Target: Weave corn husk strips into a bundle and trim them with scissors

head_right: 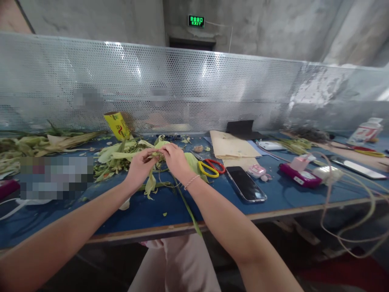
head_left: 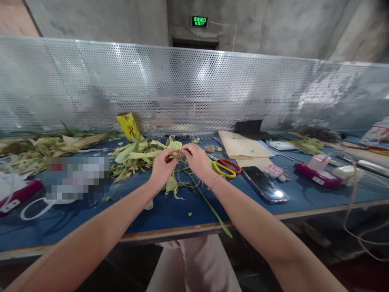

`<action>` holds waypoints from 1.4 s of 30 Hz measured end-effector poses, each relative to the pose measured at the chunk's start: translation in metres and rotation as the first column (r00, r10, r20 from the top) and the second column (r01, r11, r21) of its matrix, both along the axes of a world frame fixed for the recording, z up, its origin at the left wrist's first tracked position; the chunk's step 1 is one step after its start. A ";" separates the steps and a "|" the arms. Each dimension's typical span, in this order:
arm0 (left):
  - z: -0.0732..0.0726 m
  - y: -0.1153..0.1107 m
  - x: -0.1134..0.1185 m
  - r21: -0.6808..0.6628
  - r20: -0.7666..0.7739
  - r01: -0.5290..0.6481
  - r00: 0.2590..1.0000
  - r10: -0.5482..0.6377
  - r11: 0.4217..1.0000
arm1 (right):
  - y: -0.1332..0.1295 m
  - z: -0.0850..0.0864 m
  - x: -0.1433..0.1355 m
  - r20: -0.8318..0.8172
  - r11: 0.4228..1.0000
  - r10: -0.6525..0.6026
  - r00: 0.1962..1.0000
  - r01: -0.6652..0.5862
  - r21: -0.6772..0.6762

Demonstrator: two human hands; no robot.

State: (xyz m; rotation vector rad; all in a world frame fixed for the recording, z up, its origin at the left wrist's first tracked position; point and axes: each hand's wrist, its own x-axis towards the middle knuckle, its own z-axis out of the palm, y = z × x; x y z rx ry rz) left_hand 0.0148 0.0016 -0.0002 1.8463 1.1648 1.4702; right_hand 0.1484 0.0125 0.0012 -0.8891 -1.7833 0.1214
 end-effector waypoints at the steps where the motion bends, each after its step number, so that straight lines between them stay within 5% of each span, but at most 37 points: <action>1: 0.000 0.000 0.000 -0.001 0.011 0.007 1.000 -0.007 1.000 | 0.000 0.000 0.000 0.006 1.000 -0.004 1.000 0.004 0.007; 14: -0.001 -0.001 0.006 -0.130 0.296 0.076 0.955 -0.035 0.989 | 0.010 -0.007 -0.003 0.123 0.997 0.018 0.992 -0.027 0.075; 42: 0.003 -0.003 0.007 -0.199 0.358 0.091 0.934 -0.014 0.976 | 0.011 -0.008 0.000 0.084 0.998 -0.014 0.996 0.010 0.057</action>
